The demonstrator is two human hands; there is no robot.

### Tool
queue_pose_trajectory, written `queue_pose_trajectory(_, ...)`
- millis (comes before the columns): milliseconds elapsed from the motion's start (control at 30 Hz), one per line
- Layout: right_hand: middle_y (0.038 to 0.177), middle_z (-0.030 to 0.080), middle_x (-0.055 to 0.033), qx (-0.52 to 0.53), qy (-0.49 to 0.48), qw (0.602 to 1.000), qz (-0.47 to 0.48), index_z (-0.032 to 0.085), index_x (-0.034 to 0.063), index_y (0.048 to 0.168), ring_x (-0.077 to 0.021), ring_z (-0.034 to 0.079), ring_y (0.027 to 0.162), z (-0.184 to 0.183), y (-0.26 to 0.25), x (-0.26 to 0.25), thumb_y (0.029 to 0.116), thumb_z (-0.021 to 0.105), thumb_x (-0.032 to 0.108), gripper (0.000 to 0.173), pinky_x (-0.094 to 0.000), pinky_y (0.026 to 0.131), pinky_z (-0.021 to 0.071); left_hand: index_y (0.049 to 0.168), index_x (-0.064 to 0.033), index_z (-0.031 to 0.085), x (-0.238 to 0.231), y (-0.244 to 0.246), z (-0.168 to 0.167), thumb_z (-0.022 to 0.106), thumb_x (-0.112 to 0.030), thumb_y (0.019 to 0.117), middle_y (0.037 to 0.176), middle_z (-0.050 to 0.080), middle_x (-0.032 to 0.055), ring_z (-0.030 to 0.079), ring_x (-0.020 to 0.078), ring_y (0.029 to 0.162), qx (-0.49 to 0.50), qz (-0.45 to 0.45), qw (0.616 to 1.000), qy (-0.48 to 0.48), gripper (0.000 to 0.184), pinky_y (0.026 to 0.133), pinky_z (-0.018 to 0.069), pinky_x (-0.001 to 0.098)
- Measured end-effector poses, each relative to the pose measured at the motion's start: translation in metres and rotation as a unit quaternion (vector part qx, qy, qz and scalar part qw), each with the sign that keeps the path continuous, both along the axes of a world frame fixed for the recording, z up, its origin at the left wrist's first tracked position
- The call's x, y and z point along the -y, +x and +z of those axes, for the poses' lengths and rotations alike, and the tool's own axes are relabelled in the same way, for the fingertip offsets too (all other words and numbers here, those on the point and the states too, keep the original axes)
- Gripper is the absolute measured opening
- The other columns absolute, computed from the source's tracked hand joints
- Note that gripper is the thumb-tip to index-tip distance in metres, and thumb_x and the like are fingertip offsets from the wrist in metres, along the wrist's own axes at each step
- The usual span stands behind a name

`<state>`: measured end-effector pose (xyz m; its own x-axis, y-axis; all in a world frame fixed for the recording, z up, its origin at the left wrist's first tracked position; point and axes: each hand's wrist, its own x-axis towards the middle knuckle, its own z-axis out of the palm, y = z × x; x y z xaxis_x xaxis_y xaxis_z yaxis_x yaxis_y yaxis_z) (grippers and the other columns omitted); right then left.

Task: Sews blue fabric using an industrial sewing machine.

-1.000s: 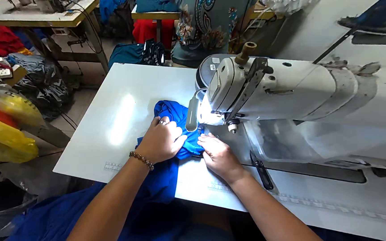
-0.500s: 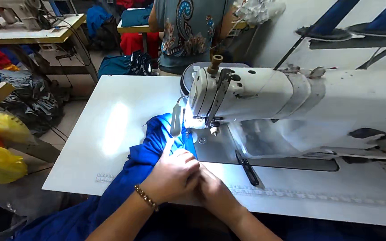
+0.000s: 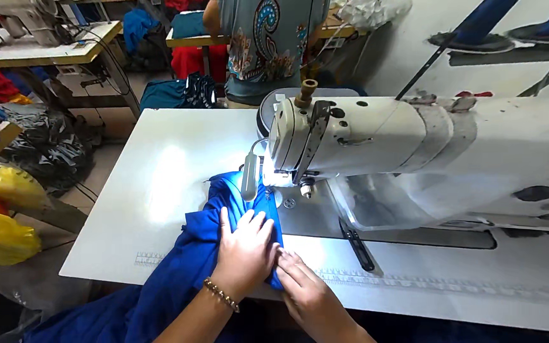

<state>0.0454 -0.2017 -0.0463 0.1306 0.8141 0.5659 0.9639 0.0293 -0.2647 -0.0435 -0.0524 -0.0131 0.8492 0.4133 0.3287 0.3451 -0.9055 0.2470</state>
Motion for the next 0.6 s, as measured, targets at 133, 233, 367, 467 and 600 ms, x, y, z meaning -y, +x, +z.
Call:
queue_pose_trajectory(133, 0.115, 0.075, -0.0169, 0.013, -0.006, 1.0, 0.008, 0.075, -0.0002, 0.107, -0.0312, 0.07, 0.115, 0.0, 0.003, 0.0, 0.0937, 0.054, 0.006, 0.026, -0.0397, 0.104, 0.0528, 0.13, -0.0214, 0.072, -0.001, -0.003, -0.009, 0.057, -0.044, 0.1003, 0.139, 0.066, 0.0031, 0.054, 0.0267, 0.139, -0.019, 0.032, 0.999, 0.003, 0.04, 0.118, 0.0175, 0.0734)
queue_pose_trajectory(233, 0.115, 0.075, -0.0162, 0.009, -0.017, 0.999, 0.028, 0.075, 0.0014, 0.108, -0.0308, 0.07, 0.115, 0.002, 0.008, 0.003, 0.0943, 0.054, 0.006, 0.025, -0.0392, 0.104, 0.0533, 0.128, -0.0248, 0.073, -0.001, -0.006, -0.013, 0.061, -0.032, 0.0986, 0.135, 0.068, 0.0018, 0.057, 0.0284, 0.136, 0.02, 0.009, 1.0, 0.0, 0.033, 0.116, 0.0193, 0.076)
queue_pose_trajectory(367, 0.118, 0.074, -0.0157, -0.006, -0.01, 0.999, 0.047, 0.074, 0.0029, 0.11, -0.0288, 0.069, 0.118, -0.001, 0.013, 0.005, 0.0961, 0.054, 0.005, 0.025, -0.0378, 0.107, 0.0516, 0.119, -0.0253, 0.078, 0.003, -0.017, -0.016, 0.055, -0.024, 0.1017, 0.135, 0.069, -0.0027, 0.054, 0.0253, 0.139, 0.015, -0.014, 1.0, 0.012, 0.028, 0.116, 0.0214, 0.0753)
queue_pose_trajectory(467, 0.116, 0.074, -0.0144, -0.009, 0.001, 0.998, 0.063, 0.073, 0.0035, 0.109, -0.0276, 0.069, 0.117, -0.002, 0.016, 0.007, 0.0973, 0.053, 0.005, 0.024, -0.038, 0.108, 0.0508, 0.122, -0.0226, 0.076, 0.008, -0.02, -0.015, 0.05, -0.033, 0.1049, 0.136, 0.068, -0.004, 0.053, 0.022, 0.14, -0.018, 0.009, 0.999, 0.043, 0.034, 0.117, 0.0251, 0.0711)
queue_pose_trajectory(600, 0.114, 0.075, -0.0137, 0.006, 0.004, 0.998, 0.068, 0.073, 0.0043, 0.107, -0.0269, 0.069, 0.116, -0.001, 0.018, 0.01, 0.0986, 0.052, 0.008, 0.023, -0.0367, 0.107, 0.0507, 0.123, -0.0215, 0.076, 0.008, -0.021, -0.015, 0.046, -0.037, 0.1057, 0.137, 0.068, -0.0043, 0.053, 0.0214, 0.14, -0.026, 0.01, 0.998, 0.056, 0.038, 0.117, 0.0262, 0.0699)
